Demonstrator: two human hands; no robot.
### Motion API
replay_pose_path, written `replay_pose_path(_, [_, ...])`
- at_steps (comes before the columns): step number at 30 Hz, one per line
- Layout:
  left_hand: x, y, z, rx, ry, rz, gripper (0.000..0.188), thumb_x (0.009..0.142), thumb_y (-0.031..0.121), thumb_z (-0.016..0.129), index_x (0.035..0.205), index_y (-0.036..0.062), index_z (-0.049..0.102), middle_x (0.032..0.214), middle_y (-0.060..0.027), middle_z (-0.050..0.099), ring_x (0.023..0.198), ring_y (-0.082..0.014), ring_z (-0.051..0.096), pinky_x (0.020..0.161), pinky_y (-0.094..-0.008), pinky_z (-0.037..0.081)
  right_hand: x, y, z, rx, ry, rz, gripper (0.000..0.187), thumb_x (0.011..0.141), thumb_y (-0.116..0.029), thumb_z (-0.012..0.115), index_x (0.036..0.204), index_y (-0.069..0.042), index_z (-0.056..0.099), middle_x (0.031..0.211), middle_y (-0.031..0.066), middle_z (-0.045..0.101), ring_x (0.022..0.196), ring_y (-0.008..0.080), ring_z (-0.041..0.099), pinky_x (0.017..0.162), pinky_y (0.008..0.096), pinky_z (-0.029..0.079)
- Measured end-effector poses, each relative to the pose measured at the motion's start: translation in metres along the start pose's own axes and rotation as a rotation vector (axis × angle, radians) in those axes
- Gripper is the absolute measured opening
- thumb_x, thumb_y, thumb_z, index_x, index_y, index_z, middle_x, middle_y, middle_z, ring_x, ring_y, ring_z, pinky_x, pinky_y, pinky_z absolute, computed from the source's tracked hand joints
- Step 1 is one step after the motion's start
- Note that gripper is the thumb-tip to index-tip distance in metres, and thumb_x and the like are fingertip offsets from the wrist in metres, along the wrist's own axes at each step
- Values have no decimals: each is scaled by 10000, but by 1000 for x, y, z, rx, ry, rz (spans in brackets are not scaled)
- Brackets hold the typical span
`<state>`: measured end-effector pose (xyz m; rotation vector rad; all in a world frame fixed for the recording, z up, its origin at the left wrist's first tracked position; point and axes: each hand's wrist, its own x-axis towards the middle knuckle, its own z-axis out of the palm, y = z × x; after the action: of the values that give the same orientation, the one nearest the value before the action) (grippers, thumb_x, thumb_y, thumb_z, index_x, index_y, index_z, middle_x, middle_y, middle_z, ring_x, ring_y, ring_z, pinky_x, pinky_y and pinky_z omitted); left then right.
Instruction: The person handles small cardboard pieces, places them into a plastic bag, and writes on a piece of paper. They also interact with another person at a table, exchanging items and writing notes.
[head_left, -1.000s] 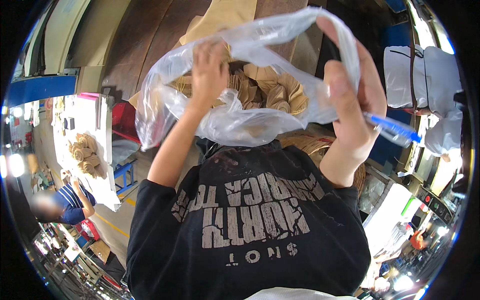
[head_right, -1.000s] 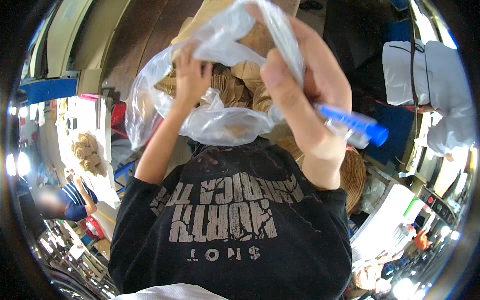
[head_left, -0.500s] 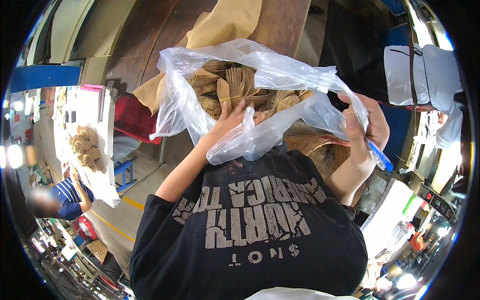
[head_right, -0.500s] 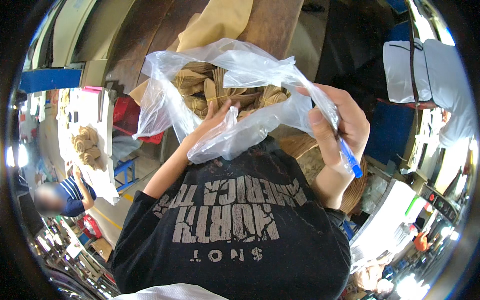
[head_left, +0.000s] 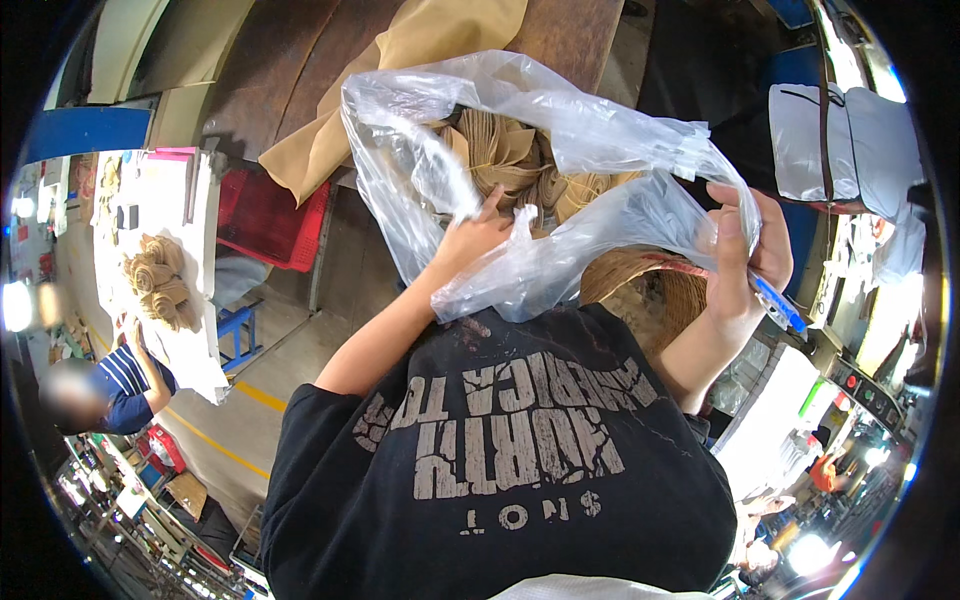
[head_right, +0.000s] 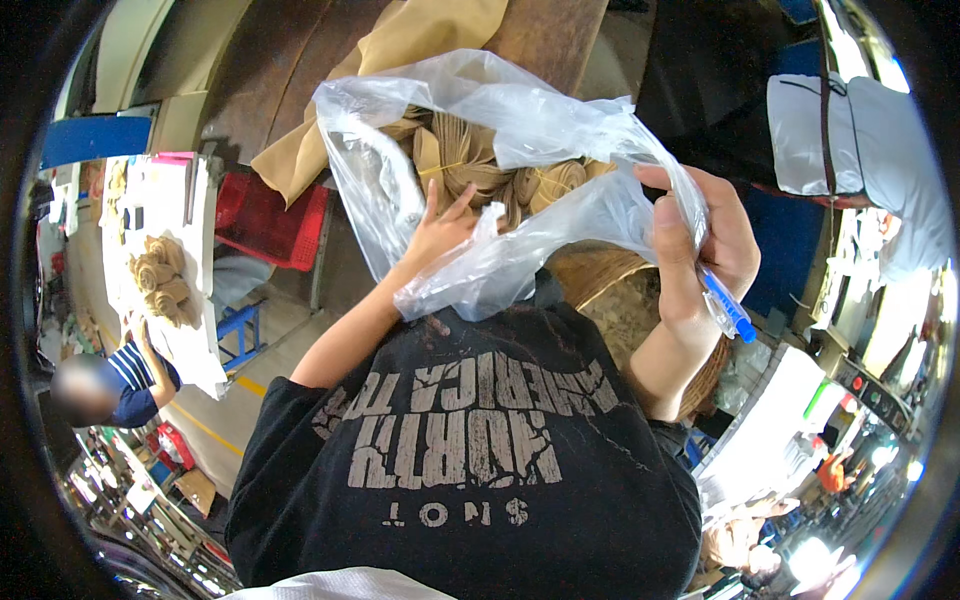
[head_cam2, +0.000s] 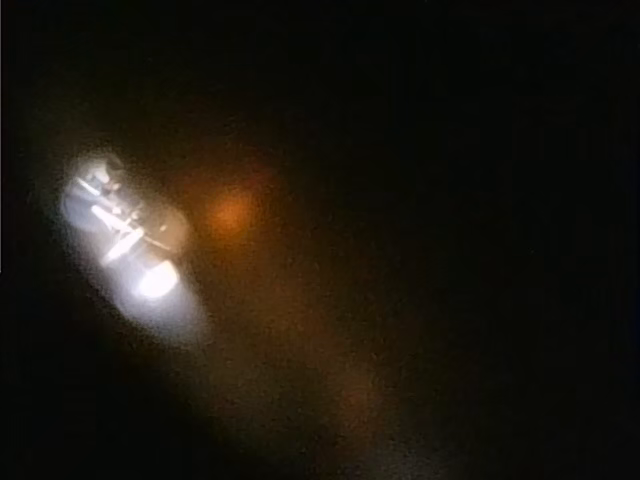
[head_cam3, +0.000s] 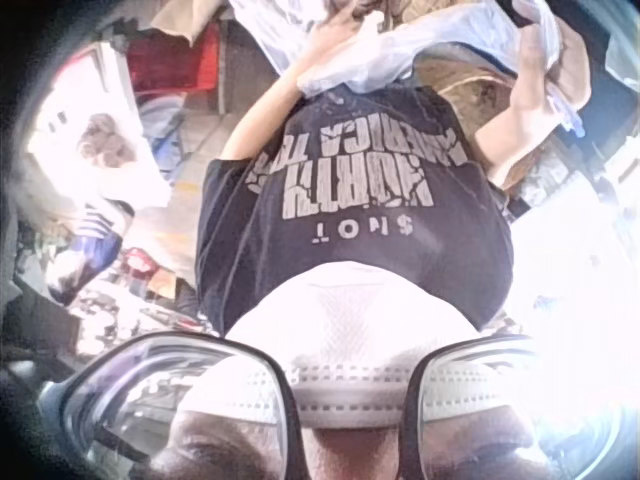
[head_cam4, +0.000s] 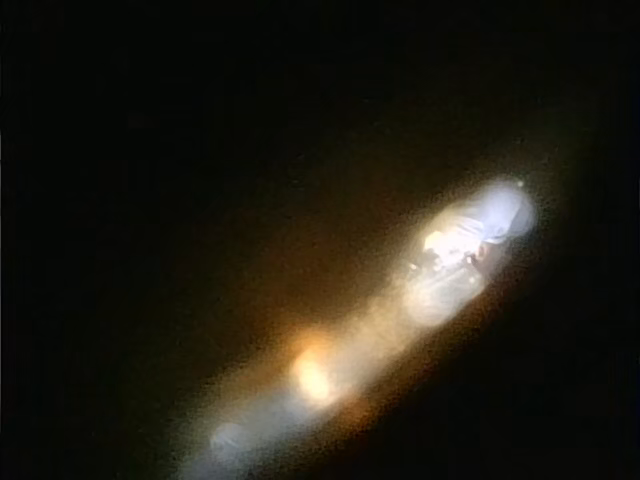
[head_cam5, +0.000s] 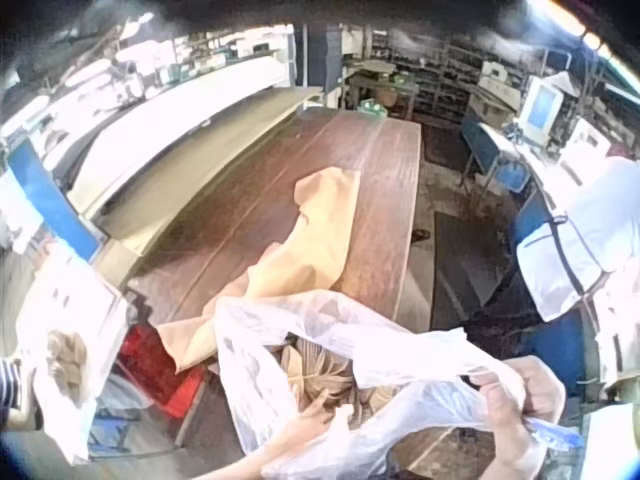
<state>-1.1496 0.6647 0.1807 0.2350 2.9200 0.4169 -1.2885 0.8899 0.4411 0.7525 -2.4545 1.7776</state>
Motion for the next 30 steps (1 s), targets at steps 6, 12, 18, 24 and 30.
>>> replay_pose_path(6, [-28, -20, -38, -404, -47, -45, 467, 958, 310, 592, 1407, 183, 571, 1256, -157, 680, 1156, -332, 679, 1192, -523, 366, -4, -2, 2, -38, 6, -34, 228, 979, -190, 693, 1103, -1, 725, 883, -26, 692, 631, -10, 414, 576, 183, 263])
replay_pose_path(12, [-50, -23, 2, -415, -68, -122, 305, 911, 252, 636, 1177, 107, 674, 1017, -173, 705, 951, -359, 712, 812, -412, 585, -3, -9, 6, -55, -8, -58, 282, 998, -233, 667, 1113, 22, 706, 928, 26, 714, 688, 21, 482, 629, 190, 337])
replay_pose_path(18, [-52, -32, -37, -794, -328, -294, 286, 976, 292, 614, 1206, 148, 705, 1187, -112, 718, 1024, -290, 702, 938, -392, 553, -3, -12, 2, -42, -19, -30, 337, 1022, -224, 614, 1154, 84, 650, 887, 76, 696, 713, 61, 531, 664, 208, 386])
replay_pose_path(24, [-29, -9, -31, -830, 50, -125, 264, 944, 241, 628, 1133, 61, 667, 1046, -167, 722, 977, -343, 698, 908, -423, 543, -5, -7, 3, 35, -42, -70, 319, 1031, -303, 652, 1143, -7, 696, 1009, 26, 744, 678, 5, 458, 596, 189, 337])
replay_pose_path(30, [65, 26, -6, -90, 22, -52, 332, 881, 167, 624, 1180, 23, 625, 1168, -146, 609, 1114, -295, 612, 837, -392, 571, 2, -20, 18, 105, -62, -85, 334, 1042, -305, 643, 1149, 9, 682, 1004, 22, 731, 731, 12, 482, 651, 181, 363])
